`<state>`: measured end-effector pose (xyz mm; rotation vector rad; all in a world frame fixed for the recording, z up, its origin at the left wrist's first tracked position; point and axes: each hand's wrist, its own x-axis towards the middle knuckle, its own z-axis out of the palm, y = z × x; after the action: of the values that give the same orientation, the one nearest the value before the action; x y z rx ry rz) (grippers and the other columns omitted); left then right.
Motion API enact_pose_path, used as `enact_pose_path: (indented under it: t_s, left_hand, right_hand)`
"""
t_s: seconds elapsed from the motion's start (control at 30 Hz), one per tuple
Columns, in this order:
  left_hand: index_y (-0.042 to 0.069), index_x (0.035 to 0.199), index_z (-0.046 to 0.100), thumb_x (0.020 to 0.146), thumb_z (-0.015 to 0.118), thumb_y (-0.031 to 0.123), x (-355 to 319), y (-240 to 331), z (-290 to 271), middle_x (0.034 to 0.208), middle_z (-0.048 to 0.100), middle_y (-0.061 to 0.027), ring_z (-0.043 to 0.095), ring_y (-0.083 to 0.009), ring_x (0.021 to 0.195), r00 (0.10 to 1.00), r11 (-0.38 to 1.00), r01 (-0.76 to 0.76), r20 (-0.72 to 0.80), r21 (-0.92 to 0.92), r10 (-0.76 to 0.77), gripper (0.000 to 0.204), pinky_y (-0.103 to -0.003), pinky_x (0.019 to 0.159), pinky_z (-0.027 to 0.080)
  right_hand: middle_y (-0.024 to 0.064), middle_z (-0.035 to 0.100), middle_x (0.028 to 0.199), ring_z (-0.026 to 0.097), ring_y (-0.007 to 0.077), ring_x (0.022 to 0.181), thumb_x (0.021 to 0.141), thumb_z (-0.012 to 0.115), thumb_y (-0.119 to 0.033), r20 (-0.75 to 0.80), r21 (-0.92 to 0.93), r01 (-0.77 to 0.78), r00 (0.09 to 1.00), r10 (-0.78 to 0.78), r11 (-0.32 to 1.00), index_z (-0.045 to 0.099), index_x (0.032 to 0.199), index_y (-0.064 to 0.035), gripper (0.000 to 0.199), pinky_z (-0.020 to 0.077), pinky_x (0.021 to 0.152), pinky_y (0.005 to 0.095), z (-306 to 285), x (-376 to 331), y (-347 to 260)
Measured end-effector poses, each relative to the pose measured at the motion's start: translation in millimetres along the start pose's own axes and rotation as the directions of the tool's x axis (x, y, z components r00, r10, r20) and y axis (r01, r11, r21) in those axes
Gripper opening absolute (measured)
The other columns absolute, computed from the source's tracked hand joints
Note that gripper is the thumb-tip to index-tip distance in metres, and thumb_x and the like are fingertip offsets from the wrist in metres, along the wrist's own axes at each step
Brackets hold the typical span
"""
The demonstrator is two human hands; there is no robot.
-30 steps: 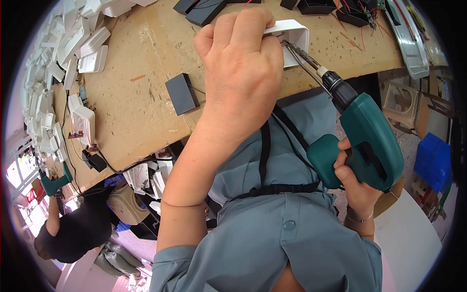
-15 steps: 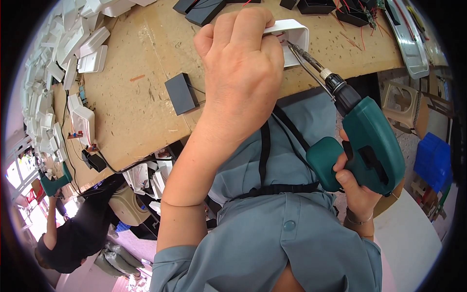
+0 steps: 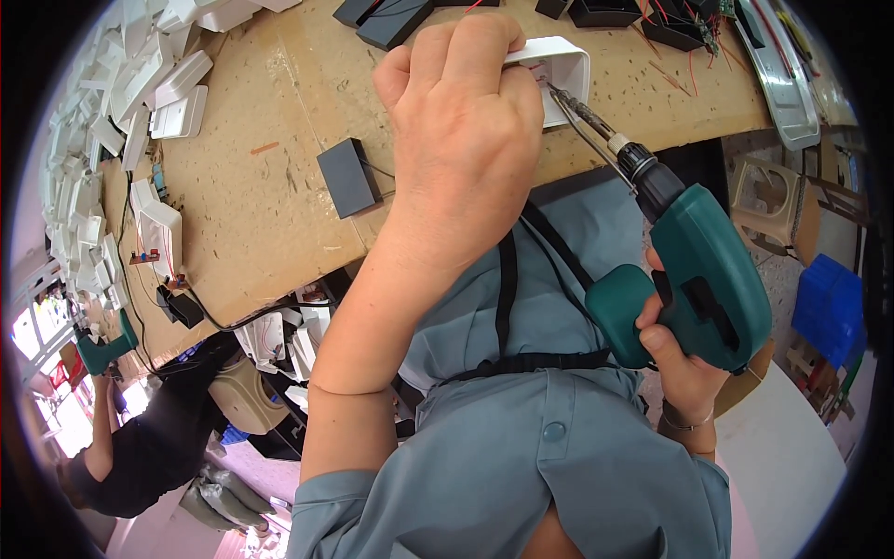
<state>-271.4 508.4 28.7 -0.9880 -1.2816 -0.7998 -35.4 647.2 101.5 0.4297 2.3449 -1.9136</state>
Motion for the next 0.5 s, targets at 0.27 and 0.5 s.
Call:
enact_pose_path:
  t_s: [0.27, 0.5]
  left_hand:
    - [0.001, 0.067, 0.051, 0.064, 0.056, -0.001, 1.4, -2.2, -0.7, 0.087, 0.053, -0.0075, 0.05, -0.0234, 0.077, 0.999, 0.999, -0.036, -0.002, 0.013, 0.037, 0.006, -0.034, 0.069, 0.035]
    - [0.005, 0.076, 0.063, 0.062, 0.066, 0.006, 38.5, 30.3, -46.6, 0.096, 0.056, -0.0055, 0.052, -0.022, 0.086, 0.575, 0.876, 0.352, 0.661, 0.331, -0.481, 0.013, -0.034, 0.078, 0.033]
  right_hand:
    - [0.0225, 0.053, 0.112, 0.055, 0.0146, 0.07, 0.071, 0.068, -0.008, -0.117, 0.108, 0.126, 0.987, -0.114, 0.986, 0.038, 0.124, 0.0064, 0.063, 0.0457, 0.063, 0.0249, 1.4, -5.5, 4.8]
    - [0.0222, 0.053, 0.112, 0.055, 0.0143, 0.067, 0.071, 0.07, -0.012, -0.142, 0.122, 0.19, 0.975, -0.173, 0.974, 0.039, 0.122, 0.0071, 0.062, 0.0445, 0.058, 0.0236, -1.4, -2.9, 5.8]
